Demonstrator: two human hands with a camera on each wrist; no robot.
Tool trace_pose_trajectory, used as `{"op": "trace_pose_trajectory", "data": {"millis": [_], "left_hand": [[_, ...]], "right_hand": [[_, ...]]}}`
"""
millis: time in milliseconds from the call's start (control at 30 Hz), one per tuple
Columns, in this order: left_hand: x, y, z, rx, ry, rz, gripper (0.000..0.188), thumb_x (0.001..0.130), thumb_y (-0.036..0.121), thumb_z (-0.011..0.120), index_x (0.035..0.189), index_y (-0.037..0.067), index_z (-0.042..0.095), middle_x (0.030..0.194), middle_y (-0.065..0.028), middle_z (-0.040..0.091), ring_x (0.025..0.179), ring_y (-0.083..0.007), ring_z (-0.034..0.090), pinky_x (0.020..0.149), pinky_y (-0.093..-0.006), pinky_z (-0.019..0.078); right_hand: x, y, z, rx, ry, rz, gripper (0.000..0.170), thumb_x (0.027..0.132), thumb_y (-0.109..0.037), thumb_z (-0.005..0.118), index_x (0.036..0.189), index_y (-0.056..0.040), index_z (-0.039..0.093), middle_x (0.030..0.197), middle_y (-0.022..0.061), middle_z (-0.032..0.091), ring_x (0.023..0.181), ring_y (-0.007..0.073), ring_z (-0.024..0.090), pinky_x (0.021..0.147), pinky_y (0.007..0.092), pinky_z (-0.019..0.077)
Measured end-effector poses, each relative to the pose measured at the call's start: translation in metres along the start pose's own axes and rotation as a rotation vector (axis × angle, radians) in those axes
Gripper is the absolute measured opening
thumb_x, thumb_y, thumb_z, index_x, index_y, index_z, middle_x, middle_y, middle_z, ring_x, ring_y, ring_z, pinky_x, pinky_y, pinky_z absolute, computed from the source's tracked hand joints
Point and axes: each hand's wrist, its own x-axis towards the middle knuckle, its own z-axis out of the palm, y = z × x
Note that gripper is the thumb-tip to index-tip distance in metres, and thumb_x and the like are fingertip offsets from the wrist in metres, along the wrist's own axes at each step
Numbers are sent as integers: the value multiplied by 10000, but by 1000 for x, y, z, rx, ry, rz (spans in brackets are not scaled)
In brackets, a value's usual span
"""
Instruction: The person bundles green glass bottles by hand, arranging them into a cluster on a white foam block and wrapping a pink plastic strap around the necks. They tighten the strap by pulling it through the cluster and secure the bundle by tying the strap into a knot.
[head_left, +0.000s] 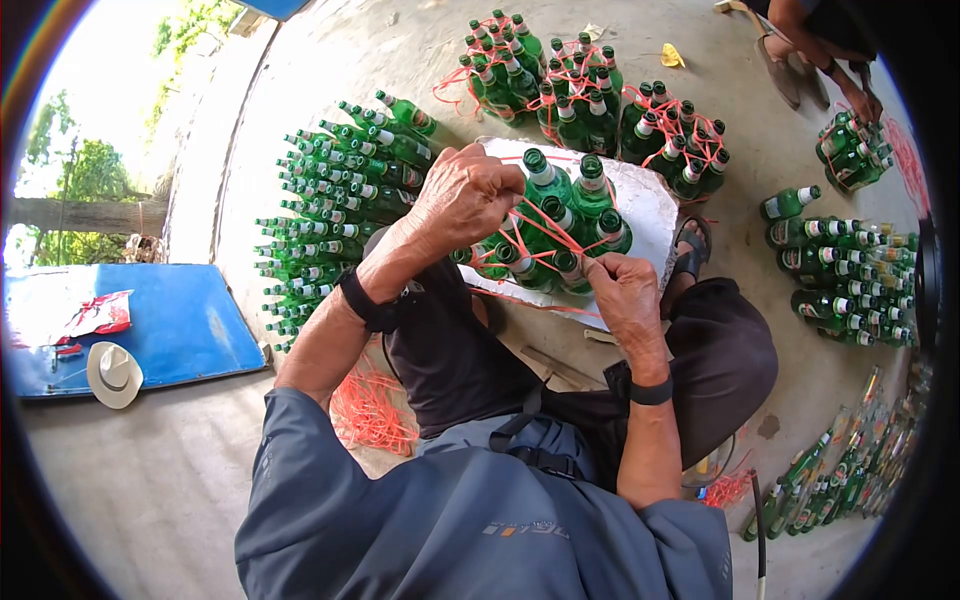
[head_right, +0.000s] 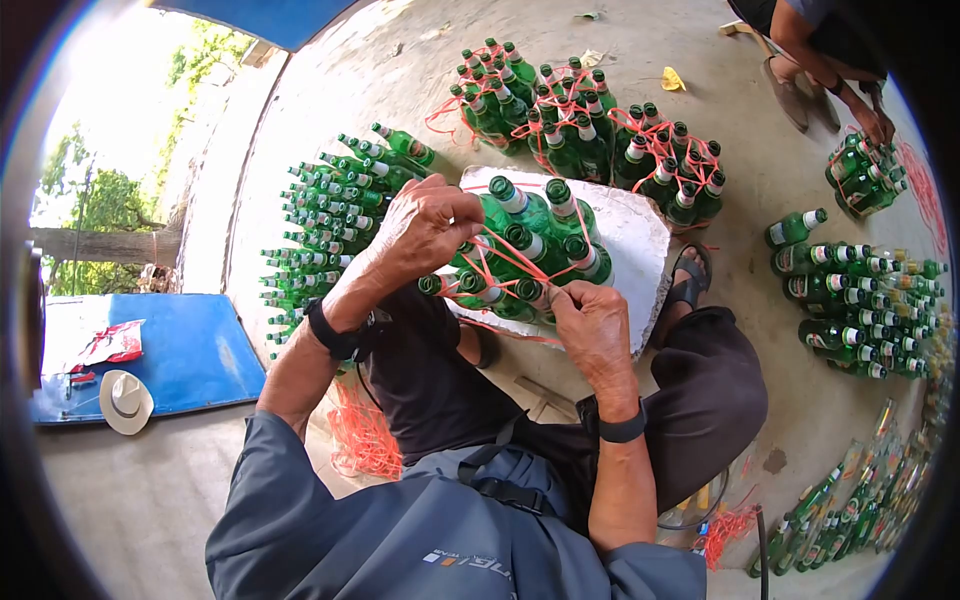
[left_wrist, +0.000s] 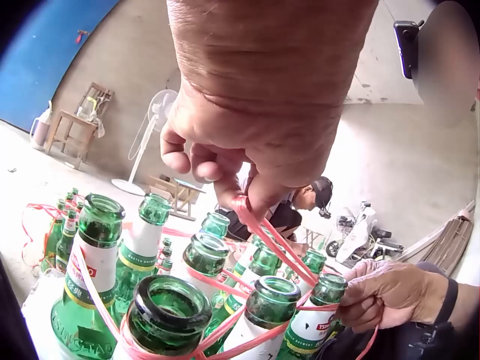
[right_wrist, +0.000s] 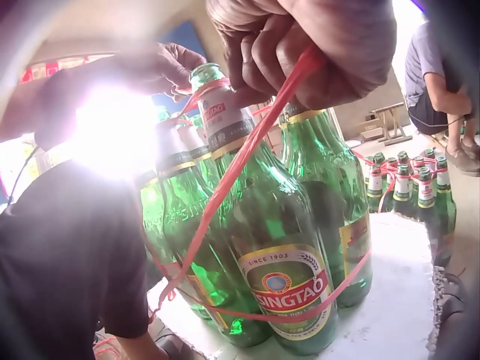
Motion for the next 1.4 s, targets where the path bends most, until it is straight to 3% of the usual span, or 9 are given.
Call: {"op": "trace_pose_trajectory", "data": {"millis": [233,333,433,733,833,933,1133,1233,1400], "left_hand": [[6,0,3,23,1,26,73,817,170,721,814,106,685,720,-56,662,803,-280,605,768,-423,433],[9,-3,7,10,-6,11,85,824,185,707,821,103,684,713,-68,661,821,-293,617,773,-438,430],[10,-3,11,-1,-2,-6,86,825,185,701,821,100,683,714,-68,660,825,-295,621,783,-439,432],[12,3,10,-17,48,-23,102,828,197,706,810,100,677,725,-53,662,825,-282,620,805,-427,434],[12,3,9,-28,58,-13,103,820,194,714,805,101,674,718,-46,659,815,-276,614,794,-424,436],[10,4,8,-49,66,-11,101,810,189,723,801,102,672,711,-41,655,798,-274,609,781,-423,438],[0,1,5,-47,62,-21,93,788,164,742,768,93,686,686,-41,607,741,-242,580,745,-392,434],[-4,-2,6,-40,38,-49,106,789,179,747,764,96,685,687,-32,615,741,-238,583,750,-393,433],[-9,-4,3,-58,-47,-138,123,795,201,750,761,103,686,696,-25,629,763,-233,597,770,-395,431]], "right_hand": [[0,4,0,-73,-34,26,293,922,-135,643,731,79,585,539,80,382,560,70,365,501,335,348],[1,8,-2,-79,-74,38,281,931,-126,664,741,74,613,570,-25,460,611,42,396,552,292,366],[1,9,-2,-47,-92,72,265,932,-128,660,767,79,648,573,-16,482,614,48,412,562,292,380],[1,10,-1,-162,-85,24,262,934,-139,646,778,71,666,557,49,474,597,57,426,555,305,384],[2,11,2,-86,-52,-31,266,884,-102,611,701,77,541,539,140,378,534,119,364,514,372,366],[0,3,0,-60,-84,55,240,927,-88,602,749,73,610,556,28,404,603,65,374,539,325,352],[2,1,5,-141,70,2,330,974,-125,661,727,54,534,597,-1,333,617,74,327,534,318,320],[4,1,6,-167,104,-57,319,959,-189,708,751,45,646,556,150,515,517,157,427,521,367,396],[4,4,9,-92,129,-87,255,957,-159,701,792,36,689,580,93,574,547,109,466,529,332,409]]}}
